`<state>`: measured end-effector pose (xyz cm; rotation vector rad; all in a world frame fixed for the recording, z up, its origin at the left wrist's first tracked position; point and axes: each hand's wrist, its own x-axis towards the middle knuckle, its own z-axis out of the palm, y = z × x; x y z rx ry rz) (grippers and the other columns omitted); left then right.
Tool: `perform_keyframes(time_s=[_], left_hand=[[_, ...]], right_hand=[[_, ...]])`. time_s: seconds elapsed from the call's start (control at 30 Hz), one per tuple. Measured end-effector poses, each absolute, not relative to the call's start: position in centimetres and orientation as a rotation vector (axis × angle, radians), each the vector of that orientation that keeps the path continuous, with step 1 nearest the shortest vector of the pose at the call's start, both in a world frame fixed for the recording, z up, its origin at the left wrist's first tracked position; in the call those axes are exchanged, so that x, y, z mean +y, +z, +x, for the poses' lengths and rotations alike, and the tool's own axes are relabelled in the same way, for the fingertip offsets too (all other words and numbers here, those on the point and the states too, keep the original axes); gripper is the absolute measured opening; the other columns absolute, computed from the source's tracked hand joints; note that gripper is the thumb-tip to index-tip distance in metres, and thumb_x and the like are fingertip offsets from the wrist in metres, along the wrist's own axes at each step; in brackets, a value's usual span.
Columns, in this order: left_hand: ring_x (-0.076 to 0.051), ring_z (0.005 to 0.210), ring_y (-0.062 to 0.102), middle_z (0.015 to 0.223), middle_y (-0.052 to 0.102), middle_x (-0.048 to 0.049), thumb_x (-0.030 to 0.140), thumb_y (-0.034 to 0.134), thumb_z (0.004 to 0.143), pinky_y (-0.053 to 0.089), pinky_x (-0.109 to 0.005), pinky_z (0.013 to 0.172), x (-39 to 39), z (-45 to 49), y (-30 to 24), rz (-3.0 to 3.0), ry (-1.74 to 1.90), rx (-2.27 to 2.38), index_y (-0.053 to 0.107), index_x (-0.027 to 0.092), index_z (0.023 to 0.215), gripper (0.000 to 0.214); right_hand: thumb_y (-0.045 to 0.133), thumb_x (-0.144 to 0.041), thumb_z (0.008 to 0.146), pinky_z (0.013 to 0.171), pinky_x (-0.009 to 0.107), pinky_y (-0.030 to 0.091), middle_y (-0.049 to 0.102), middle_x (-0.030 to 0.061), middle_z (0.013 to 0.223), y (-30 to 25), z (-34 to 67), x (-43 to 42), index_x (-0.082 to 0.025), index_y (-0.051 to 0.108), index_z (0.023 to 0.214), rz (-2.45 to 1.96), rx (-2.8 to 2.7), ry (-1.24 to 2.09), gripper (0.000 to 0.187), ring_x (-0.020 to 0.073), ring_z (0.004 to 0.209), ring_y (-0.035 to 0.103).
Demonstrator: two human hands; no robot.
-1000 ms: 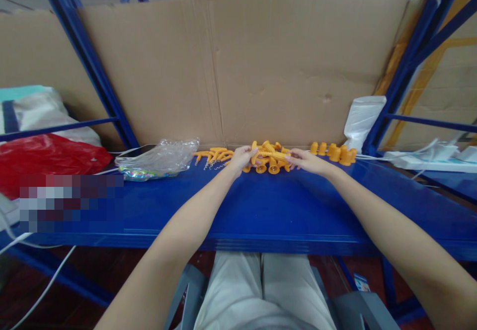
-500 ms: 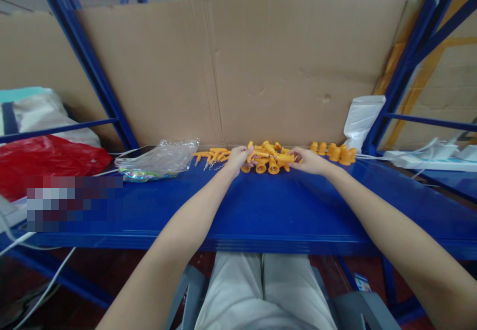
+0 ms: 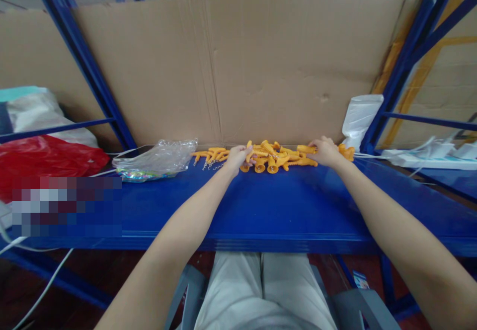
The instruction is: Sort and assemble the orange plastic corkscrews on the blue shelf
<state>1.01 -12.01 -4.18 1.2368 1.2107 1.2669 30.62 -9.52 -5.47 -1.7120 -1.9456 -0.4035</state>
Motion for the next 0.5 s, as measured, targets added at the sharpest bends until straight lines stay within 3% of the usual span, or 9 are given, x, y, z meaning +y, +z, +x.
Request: perform_keyframes(time_s=[0.13,0.23,0.33,0.5], left_hand=[[-0.009,0.041,0.058,0.059,0.066,-0.0021,0.019,0.058,0.089,0.045,-0.018,0.044,-12.2,1.1,-4.1,1.236,1.258,1.214,0.054,0.015,0.071,0.019],[-0.008,0.041,0.058,0.06,0.066,-0.0022,0.021,0.059,0.089,0.045,-0.017,0.043,-12.2,1.1,-4.2,1.25,1.255,1.204,0.054,0.015,0.071,0.02],[-0.009,0.042,0.06,0.061,0.067,-0.0028,0.026,0.063,0.087,0.045,-0.017,0.044,-11.9,1.0,-4.3,1.268,1.252,1.19,0.055,0.015,0.072,0.02],[-0.011,0.044,0.061,0.064,0.069,-0.004,0.029,0.064,0.086,0.047,-0.019,0.044,-11.9,1.1,-4.4,1.282,1.246,1.222,0.059,0.014,0.081,0.016]], right_hand=[[0.068,-0.034,0.071,0.076,0.04,0.046,0.065,0.0154,0.093,-5.6,33.6,-8.8,-0.016,0.069,0.09,-1.934,-1.781,-0.326,0.026,0.032,0.095,0.06],[0.068,-0.028,0.072,0.069,0.036,0.042,0.062,0.0135,0.074,-5.8,35.1,-8.8,-0.015,0.065,0.073,-2.067,-1.707,-0.104,0.013,0.0284,0.084,0.061],[0.071,-0.024,0.072,0.065,0.036,0.039,0.056,0.0111,0.062,-6.4,35.8,-9.0,-0.017,0.056,0.058,-2.107,-1.653,0.041,0.022,0.0253,0.076,0.059],[0.073,-0.027,0.071,0.063,0.035,0.039,0.058,0.0136,0.064,-8.2,36.5,-8.7,-0.014,0.057,0.058,-2.13,-1.582,-0.002,0.025,0.027,0.077,0.061]])
